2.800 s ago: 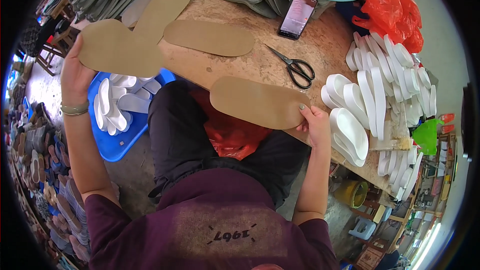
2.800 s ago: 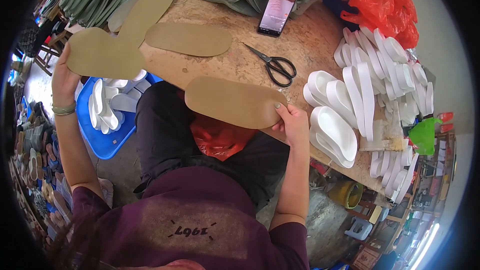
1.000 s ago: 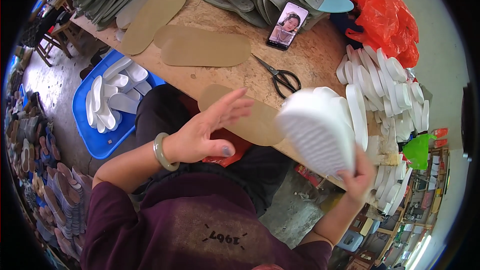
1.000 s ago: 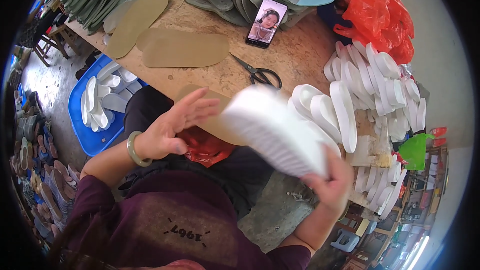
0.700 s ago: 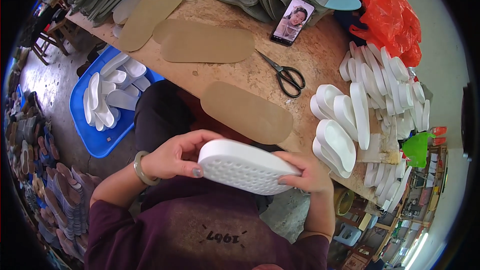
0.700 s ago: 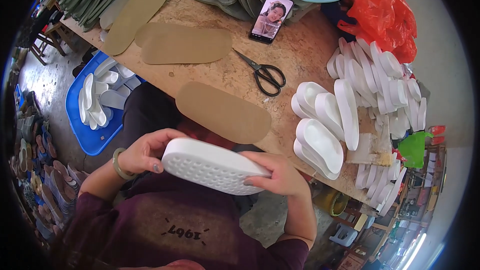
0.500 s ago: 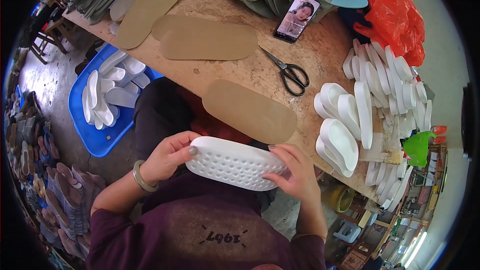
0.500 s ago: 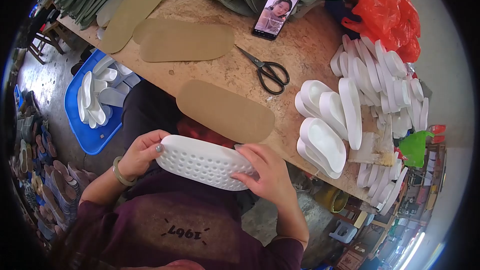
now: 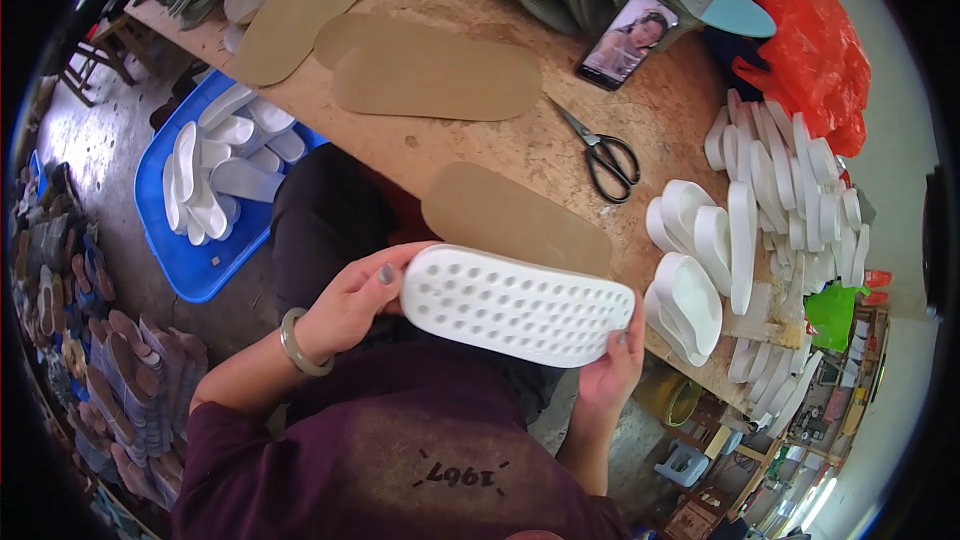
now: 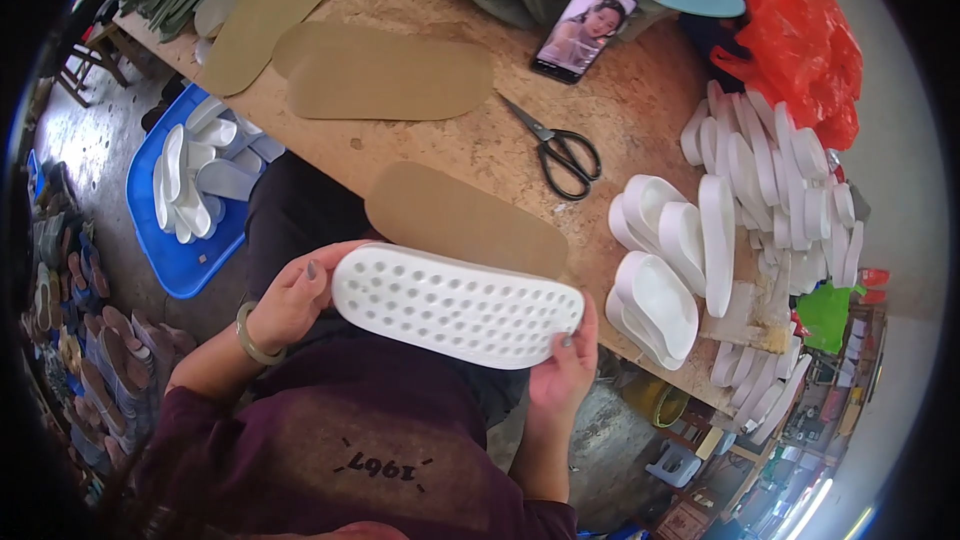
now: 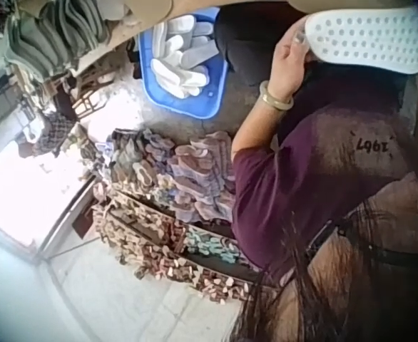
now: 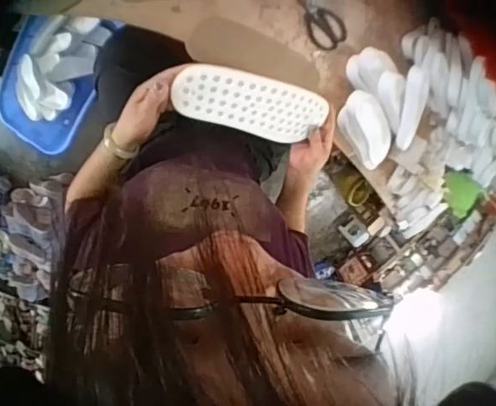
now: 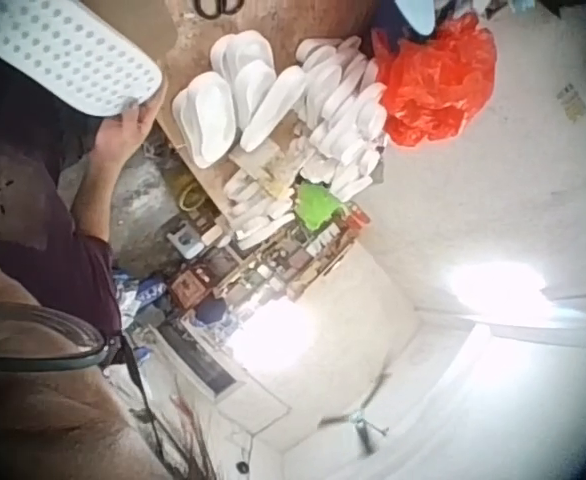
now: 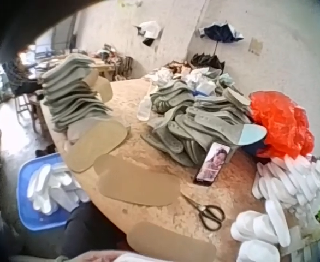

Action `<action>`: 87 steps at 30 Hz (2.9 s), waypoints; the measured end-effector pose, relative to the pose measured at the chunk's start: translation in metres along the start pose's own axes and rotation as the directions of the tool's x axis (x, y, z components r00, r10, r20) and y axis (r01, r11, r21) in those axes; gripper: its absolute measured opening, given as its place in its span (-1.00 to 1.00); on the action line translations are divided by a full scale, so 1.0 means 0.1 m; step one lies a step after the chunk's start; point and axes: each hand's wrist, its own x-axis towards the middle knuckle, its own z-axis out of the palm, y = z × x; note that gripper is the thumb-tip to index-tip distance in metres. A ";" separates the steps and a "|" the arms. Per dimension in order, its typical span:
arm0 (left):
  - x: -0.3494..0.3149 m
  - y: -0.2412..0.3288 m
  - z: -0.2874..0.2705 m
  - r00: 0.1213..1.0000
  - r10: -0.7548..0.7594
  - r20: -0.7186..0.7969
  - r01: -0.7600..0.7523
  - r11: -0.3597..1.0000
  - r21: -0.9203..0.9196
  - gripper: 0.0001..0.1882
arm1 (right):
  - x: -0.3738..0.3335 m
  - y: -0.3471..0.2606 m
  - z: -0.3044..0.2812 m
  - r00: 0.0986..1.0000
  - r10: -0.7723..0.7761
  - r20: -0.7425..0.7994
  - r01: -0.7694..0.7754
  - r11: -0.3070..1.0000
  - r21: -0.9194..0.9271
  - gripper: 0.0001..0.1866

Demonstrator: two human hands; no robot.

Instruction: Applying adhesive and trimming edges of shoe insoles and components.

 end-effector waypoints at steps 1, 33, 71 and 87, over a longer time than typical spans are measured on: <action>0.07 0.02 -0.02 0.991 0.130 0.039 -0.135 0.974 0.181 -0.47 | 0.05 -0.01 0.00 0.999 -0.001 -0.038 0.004 0.997 0.078 -0.29; 0.66 0.32 -0.55 0.647 0.619 0.445 -0.334 -0.294 0.895 -0.72 | 0.48 0.10 0.20 0.997 0.060 -0.053 -0.062 0.997 -0.043 -0.37; 0.86 0.72 -0.11 0.659 0.590 0.466 -0.428 -0.216 0.878 -0.68 | 0.63 0.05 0.54 0.978 0.074 -0.197 -0.068 0.997 0.037 -0.39; 1.35 0.61 0.42 0.679 -0.034 0.733 -0.710 -0.283 0.645 -0.12 | 0.71 -0.01 0.45 0.987 0.122 -0.109 -0.110 0.988 0.108 -0.37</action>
